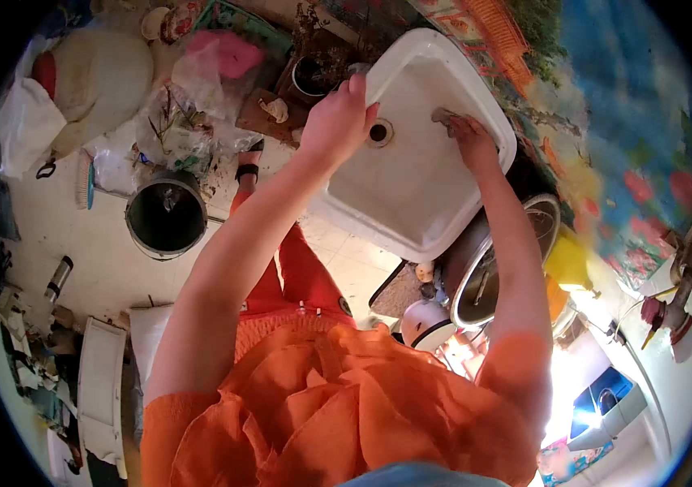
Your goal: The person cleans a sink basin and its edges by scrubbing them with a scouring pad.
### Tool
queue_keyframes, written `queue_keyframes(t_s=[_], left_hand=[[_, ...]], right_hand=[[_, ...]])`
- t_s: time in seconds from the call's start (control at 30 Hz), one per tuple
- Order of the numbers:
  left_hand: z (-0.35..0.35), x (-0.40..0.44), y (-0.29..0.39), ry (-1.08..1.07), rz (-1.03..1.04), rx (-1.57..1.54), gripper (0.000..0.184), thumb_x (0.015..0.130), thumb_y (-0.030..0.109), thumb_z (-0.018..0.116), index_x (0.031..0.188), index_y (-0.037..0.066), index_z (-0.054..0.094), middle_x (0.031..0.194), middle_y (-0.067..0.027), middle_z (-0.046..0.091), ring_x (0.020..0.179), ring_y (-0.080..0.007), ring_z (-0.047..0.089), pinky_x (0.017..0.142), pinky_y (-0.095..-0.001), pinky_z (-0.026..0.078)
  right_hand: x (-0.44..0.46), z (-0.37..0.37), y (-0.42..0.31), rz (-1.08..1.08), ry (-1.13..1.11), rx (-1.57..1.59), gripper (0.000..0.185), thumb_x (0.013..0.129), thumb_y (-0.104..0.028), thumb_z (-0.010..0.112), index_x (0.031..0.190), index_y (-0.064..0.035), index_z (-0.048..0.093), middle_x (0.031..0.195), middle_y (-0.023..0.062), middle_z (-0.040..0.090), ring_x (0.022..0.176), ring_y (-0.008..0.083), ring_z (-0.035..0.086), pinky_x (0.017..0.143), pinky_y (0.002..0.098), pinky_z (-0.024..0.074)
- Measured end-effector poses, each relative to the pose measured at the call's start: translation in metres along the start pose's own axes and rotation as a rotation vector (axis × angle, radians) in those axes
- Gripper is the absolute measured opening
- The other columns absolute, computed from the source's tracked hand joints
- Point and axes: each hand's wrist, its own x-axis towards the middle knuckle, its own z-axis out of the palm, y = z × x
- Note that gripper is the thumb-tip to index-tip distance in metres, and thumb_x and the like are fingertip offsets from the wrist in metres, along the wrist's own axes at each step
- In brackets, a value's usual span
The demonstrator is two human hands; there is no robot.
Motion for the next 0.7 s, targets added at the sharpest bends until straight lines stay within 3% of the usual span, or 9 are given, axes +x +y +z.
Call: queue_keyframes(t_s=[0.1, 0.2, 0.27, 0.33, 0.4, 0.5, 0.57, 0.63, 0.7], left_hand=[[0.004, -0.013, 0.006, -0.048, -0.021, 0.010, 0.031, 0.086, 0.025, 0.053, 0.097, 0.001, 0.037, 0.084, -0.0212, 0.057, 0.070, -0.0394, 0.059, 0.056, -0.0467, 0.048], [-0.004, 0.002, 0.004, -0.039, -0.047, 0.003, 0.031, 0.086, 0.025, 0.053, 0.095, 0.001, 0.037, 0.084, -0.0217, 0.057, 0.072, -0.0399, 0.058, 0.057, -0.0476, 0.048], [-0.006, -0.003, 0.007, -0.049, -0.041, -0.019, 0.031, 0.086, 0.025, 0.053, 0.095, 0.001, 0.037, 0.085, -0.0223, 0.057, 0.074, -0.0407, 0.058, 0.059, -0.0489, 0.047], [-0.006, 0.001, 0.006, -0.057, -0.057, -0.009, 0.031, 0.086, 0.026, 0.053, 0.096, 0.002, 0.037, 0.087, -0.0222, 0.058, 0.074, -0.0407, 0.058, 0.060, -0.0489, 0.047], [-0.004, -0.001, 0.007, -0.068, -0.072, -0.011, 0.032, 0.086, 0.026, 0.053, 0.096, 0.002, 0.037, 0.087, -0.0223, 0.058, 0.074, -0.0407, 0.058, 0.061, -0.0488, 0.047], [-0.006, 0.000, 0.007, -0.082, -0.070, -0.009, 0.033, 0.086, 0.028, 0.053, 0.098, 0.002, 0.037, 0.087, -0.0228, 0.058, 0.075, -0.0406, 0.058, 0.061, -0.0485, 0.047], [-0.007, -0.001, 0.006, -0.089, -0.073, -0.017, 0.034, 0.086, 0.029, 0.053, 0.100, 0.002, 0.037, 0.085, -0.0234, 0.059, 0.075, -0.0407, 0.058, 0.061, -0.0484, 0.047], [-0.007, 0.001, 0.007, -0.090, -0.070, 0.010, 0.034, 0.086, 0.030, 0.052, 0.100, 0.002, 0.037, 0.083, -0.0236, 0.059, 0.075, -0.0408, 0.058, 0.061, -0.0487, 0.046], [-0.004, -0.001, 0.007, -0.086, -0.055, 0.014, 0.035, 0.086, 0.030, 0.052, 0.100, 0.002, 0.037, 0.081, -0.0236, 0.059, 0.074, -0.0412, 0.058, 0.060, -0.0490, 0.046]], right_hand=[[0.012, -0.052, 0.015, -0.100, 0.313, -0.373, 0.051, 0.088, -0.015, 0.038, 0.138, -0.0135, 0.029, 0.148, -0.0067, 0.014, 0.135, 0.0091, 0.013, 0.110, 0.0260, 0.0103], [0.035, -0.072, 0.005, -0.035, 0.434, -0.320, 0.051, 0.087, -0.014, 0.040, 0.137, -0.0127, 0.031, 0.146, -0.0038, 0.021, 0.134, 0.0106, 0.018, 0.110, 0.0277, 0.0118], [0.047, -0.001, -0.023, 0.034, 0.501, 0.418, 0.047, 0.087, -0.013, 0.041, 0.133, -0.0122, 0.039, 0.143, -0.0010, 0.028, 0.132, 0.0118, 0.022, 0.107, 0.0304, 0.0198], [0.047, 0.030, -0.038, 0.215, 0.510, 0.721, 0.042, 0.086, -0.012, 0.042, 0.129, -0.0123, 0.045, 0.135, 0.0046, 0.038, 0.122, 0.0177, 0.034, 0.100, 0.0335, 0.0305], [0.014, 0.031, -0.063, 0.471, 0.457, 0.605, 0.038, 0.086, -0.012, 0.043, 0.124, -0.0129, 0.050, 0.121, 0.0130, 0.052, 0.105, 0.0282, 0.053, 0.088, 0.0371, 0.0440], [-0.010, -0.058, -0.054, 0.717, 0.461, 1.497, 0.036, 0.082, -0.012, 0.049, 0.118, -0.0133, 0.055, 0.100, 0.0175, 0.061, 0.094, 0.0334, 0.058, 0.081, 0.0403, 0.0468], [0.030, -0.072, -0.055, 0.987, 0.752, 1.689, 0.027, 0.084, -0.017, 0.049, 0.105, -0.0050, 0.059, 0.092, 0.0130, 0.065, 0.084, 0.0320, 0.061, 0.075, 0.0384, 0.0471], [0.077, -0.101, -0.061, 1.211, 0.561, 2.478, 0.027, 0.087, -0.020, 0.047, 0.107, -0.0042, 0.058, 0.094, 0.0106, 0.063, 0.085, 0.0265, 0.060, 0.076, 0.0367, 0.0462], [0.112, -0.141, -0.090, 0.994, 0.448, 2.736, 0.024, 0.086, -0.014, 0.048, 0.105, -0.0031, 0.058, 0.089, 0.0088, 0.062, 0.077, 0.0227, 0.057, 0.068, 0.0355, 0.0461]])
